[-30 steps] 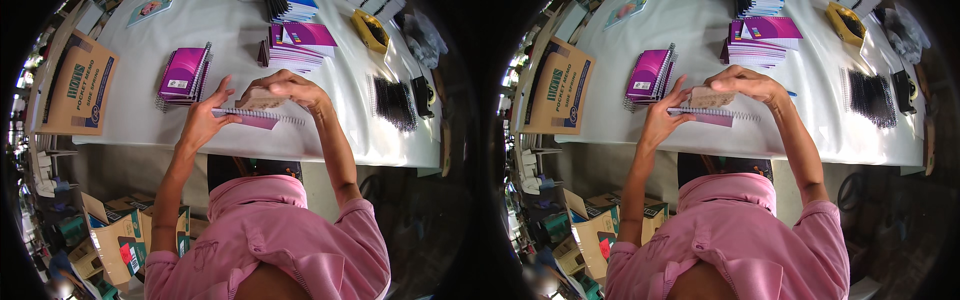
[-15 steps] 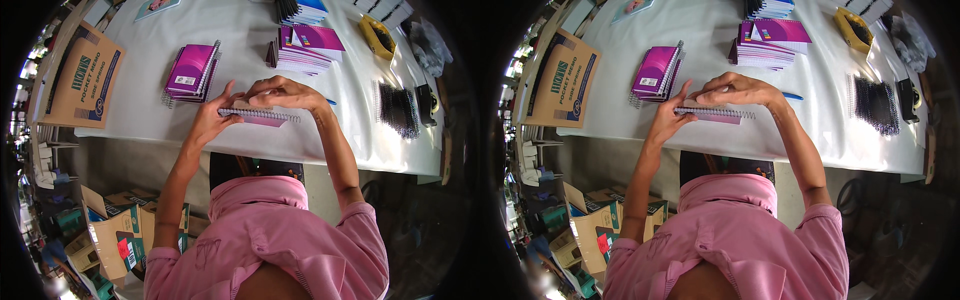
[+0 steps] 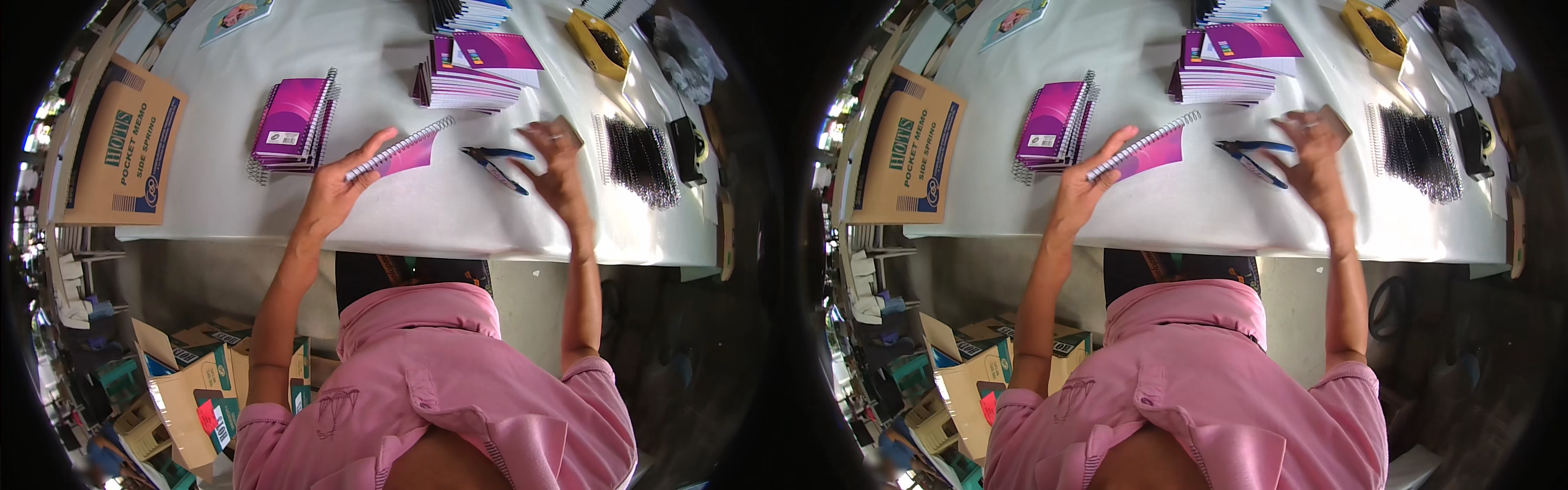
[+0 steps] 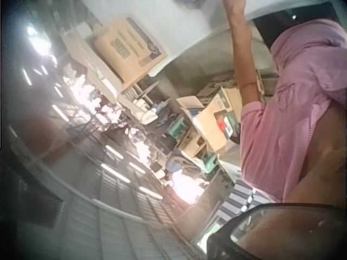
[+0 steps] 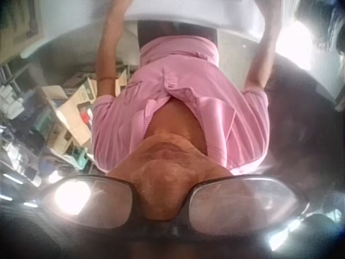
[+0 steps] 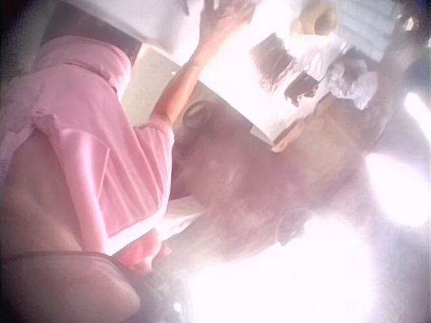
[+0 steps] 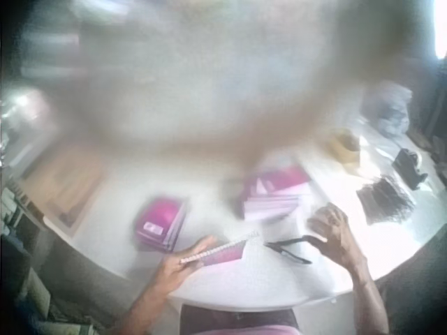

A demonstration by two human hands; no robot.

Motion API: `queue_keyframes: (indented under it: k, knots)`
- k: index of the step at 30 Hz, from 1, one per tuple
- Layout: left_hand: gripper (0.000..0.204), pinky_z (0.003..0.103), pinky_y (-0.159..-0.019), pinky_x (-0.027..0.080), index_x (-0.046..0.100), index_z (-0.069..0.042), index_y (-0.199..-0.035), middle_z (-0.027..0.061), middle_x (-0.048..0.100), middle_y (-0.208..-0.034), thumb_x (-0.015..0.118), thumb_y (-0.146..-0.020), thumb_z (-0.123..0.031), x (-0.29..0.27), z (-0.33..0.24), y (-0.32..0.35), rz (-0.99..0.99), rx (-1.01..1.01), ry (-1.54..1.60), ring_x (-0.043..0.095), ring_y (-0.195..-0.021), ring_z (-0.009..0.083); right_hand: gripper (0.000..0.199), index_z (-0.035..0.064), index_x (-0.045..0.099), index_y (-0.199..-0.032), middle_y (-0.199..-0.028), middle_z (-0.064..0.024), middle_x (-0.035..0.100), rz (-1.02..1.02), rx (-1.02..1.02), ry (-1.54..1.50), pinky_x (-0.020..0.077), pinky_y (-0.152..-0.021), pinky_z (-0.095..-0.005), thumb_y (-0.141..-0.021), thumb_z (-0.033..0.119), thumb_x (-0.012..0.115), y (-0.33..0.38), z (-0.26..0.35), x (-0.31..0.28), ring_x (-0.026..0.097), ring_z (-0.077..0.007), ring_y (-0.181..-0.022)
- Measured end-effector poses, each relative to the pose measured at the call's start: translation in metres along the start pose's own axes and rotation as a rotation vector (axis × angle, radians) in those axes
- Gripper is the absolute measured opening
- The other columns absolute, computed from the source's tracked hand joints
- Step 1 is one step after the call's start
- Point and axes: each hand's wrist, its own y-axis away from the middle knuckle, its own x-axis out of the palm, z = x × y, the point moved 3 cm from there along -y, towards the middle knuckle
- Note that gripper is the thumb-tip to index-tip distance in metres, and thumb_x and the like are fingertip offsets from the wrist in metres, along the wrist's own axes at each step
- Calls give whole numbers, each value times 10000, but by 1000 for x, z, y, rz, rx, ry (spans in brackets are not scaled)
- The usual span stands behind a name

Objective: The person assembles spiral-bound notebooks by inserting metal coils into the punched holes of purple paper stacks. Using pliers, the person secures the ends of the coils to complete the binding. The finished notebooks are stacked on the table.

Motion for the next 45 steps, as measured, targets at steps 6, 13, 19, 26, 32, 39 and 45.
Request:
queue_keyframes:
  k: [6, 13, 19, 26, 32, 39, 45]
  knots:
    - [553, 368, -1072, 375, 432, -130, -1437, 90, 536, -1393, 632, -927, -206, 23, 23, 10, -142, -37, -244, 520, -1269, 277, 372, 144, 564, -1286, -1140, -144, 524, 60, 189, -41, 428, -913, -433, -919, 196, 601, 19, 57, 24, 530, -305, -1029]
    - [626, 375, -773, 559, 415, -154, -1440, 142, 557, -1344, 603, -862, -5, 43, -31, -5, -232, 96, -721, 665, -1030, 298, 388, 149, 617, -1232, -1026, -119, 538, -3, 74, -376, 476, -799, -402, -854, 220, 666, 11, 147, -24, 568, -268, -903]
    - [779, 377, -717, 567, 378, -159, -1457, 125, 560, -1346, 553, -765, 154, 45, -35, -3, -267, 88, -883, 694, -974, 273, 318, 129, 642, -1171, -939, -100, 560, -19, -10, -366, 497, -688, -346, -871, 233, 658, 5, 148, -23, 589, -228, -801]
    - [637, 400, -807, 572, 452, -155, -1419, 71, 605, -1304, 624, -824, -10, 35, -47, -3, -318, 285, -1153, 647, -1089, 299, 379, -85, 597, -1117, -902, -87, 611, 619, 262, -1342, 493, -634, -302, -993, 268, 531, -10, 115, -9, 584, -137, -727]
    - [619, 413, -1023, 452, 500, -212, -1401, 41, 558, -1373, 641, -830, -20, -64, -42, -24, -410, 233, -1269, 570, -1213, 293, 340, 17, 603, -1202, -1046, -174, 611, 324, 175, -436, 477, -823, -413, -913, 194, 630, -12, 79, -2, 603, -308, -929]
    - [681, 433, -1138, 308, 478, -73, -1402, 126, 448, -1458, 628, -852, -446, -92, -38, -36, -12, 217, 189, 431, -1339, 275, 564, 66, 535, -1314, -1345, -124, 528, 17, 148, -1417, 444, -973, -419, -810, 166, 767, -81, 140, 26, 563, -250, -1142]
    - [648, 327, -1112, 330, 329, -55, -1486, 140, 275, -1556, 604, -950, -295, -149, -15, -51, -337, -47, 316, 347, -1392, 249, 564, 139, 581, -1314, -1379, -72, 534, -144, -235, -1065, 385, -1058, -395, -774, 62, 721, -157, 198, 54, 492, -215, -1265]
